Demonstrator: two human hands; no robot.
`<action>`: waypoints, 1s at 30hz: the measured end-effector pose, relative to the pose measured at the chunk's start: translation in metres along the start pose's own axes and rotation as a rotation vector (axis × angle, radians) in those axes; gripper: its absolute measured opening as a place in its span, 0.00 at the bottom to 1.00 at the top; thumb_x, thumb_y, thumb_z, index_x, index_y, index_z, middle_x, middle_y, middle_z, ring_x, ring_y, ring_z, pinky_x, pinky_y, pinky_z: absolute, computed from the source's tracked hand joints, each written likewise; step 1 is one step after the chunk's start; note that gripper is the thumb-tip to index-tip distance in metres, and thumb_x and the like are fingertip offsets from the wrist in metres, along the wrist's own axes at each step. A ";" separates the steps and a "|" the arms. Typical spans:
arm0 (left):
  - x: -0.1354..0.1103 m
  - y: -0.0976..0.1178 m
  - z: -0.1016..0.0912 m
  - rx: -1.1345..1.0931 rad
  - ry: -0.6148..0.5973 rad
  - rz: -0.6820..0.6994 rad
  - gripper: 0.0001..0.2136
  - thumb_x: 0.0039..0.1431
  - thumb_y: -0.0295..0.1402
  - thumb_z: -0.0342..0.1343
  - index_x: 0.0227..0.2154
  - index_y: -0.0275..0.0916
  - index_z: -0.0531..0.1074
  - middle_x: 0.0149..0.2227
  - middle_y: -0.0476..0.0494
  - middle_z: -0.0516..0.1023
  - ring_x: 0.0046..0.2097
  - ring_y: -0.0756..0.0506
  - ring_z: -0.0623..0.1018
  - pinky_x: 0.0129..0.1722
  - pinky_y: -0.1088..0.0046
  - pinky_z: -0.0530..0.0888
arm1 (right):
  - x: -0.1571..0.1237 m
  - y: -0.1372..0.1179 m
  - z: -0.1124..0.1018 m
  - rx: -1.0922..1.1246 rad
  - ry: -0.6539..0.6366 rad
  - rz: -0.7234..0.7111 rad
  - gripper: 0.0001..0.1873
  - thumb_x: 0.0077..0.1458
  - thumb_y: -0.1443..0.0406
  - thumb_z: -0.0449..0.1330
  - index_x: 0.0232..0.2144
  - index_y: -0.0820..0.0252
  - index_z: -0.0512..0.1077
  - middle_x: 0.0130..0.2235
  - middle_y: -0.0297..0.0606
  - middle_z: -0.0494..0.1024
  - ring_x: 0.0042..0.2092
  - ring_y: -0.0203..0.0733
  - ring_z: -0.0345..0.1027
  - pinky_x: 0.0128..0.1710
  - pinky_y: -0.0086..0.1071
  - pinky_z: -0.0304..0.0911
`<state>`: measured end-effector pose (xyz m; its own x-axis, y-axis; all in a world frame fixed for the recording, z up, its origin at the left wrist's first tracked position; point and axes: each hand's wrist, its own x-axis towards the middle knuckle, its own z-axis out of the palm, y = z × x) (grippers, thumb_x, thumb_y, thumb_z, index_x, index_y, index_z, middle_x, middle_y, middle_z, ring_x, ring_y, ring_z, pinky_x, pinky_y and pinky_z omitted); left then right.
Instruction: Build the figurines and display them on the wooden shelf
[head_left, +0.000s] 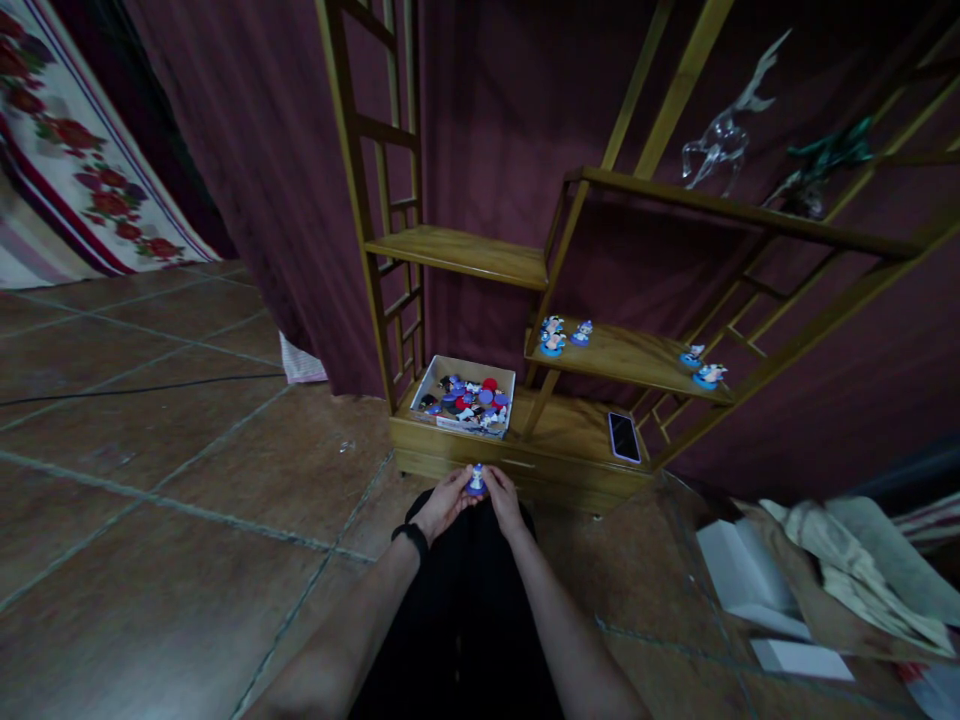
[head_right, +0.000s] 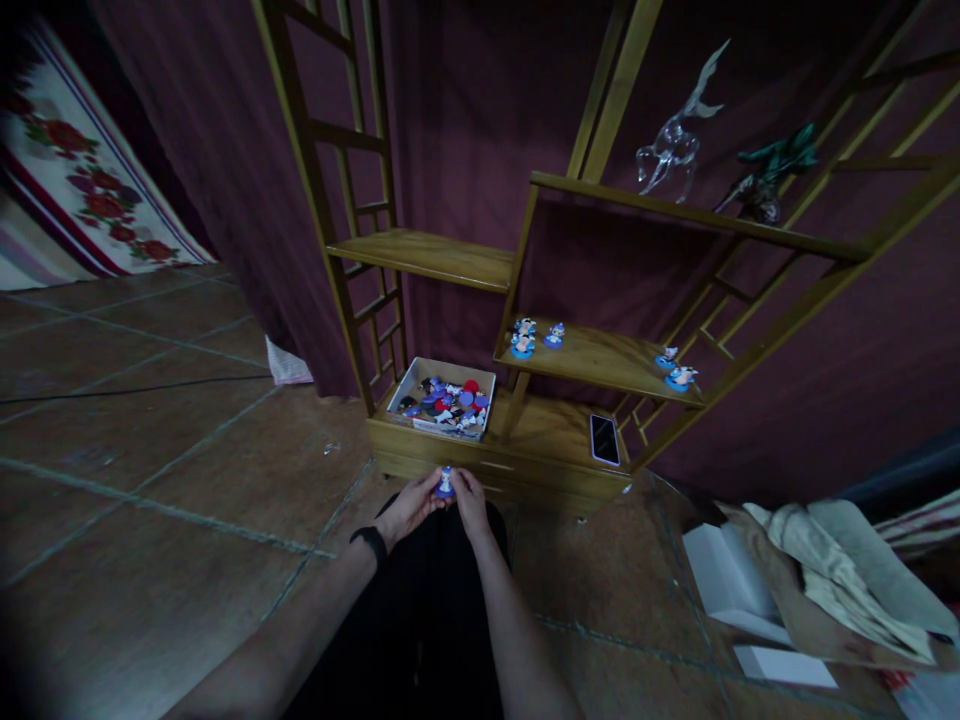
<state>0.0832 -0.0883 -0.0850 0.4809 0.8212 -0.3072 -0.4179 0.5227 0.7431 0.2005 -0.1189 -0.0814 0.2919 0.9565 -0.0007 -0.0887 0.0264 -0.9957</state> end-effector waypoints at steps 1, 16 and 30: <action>0.001 -0.001 0.000 0.000 0.004 0.000 0.12 0.55 0.37 0.54 0.33 0.31 0.69 0.27 0.42 0.75 0.24 0.52 0.75 0.22 0.80 0.72 | 0.000 0.001 0.000 0.007 0.019 0.011 0.19 0.46 0.52 0.57 0.33 0.59 0.75 0.34 0.36 0.78 0.38 0.41 0.69 0.39 0.31 0.63; 0.009 -0.006 -0.008 -0.030 -0.001 -0.023 0.11 0.56 0.35 0.54 0.36 0.31 0.68 0.31 0.41 0.75 0.28 0.50 0.77 0.29 0.74 0.76 | 0.008 0.017 -0.005 0.018 -0.024 0.021 0.20 0.45 0.54 0.58 0.37 0.58 0.76 0.40 0.38 0.78 0.43 0.44 0.70 0.46 0.36 0.62; 0.003 0.005 0.003 -0.017 0.006 -0.079 0.15 0.56 0.41 0.52 0.36 0.31 0.70 0.29 0.42 0.76 0.27 0.51 0.76 0.28 0.77 0.75 | 0.006 0.012 -0.002 0.022 0.009 0.023 0.19 0.47 0.54 0.57 0.36 0.58 0.75 0.40 0.37 0.78 0.42 0.43 0.69 0.44 0.34 0.63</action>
<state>0.0851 -0.0838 -0.0801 0.5080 0.7788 -0.3679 -0.3920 0.5894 0.7064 0.2029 -0.1129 -0.0933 0.2983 0.9542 -0.0247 -0.1160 0.0106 -0.9932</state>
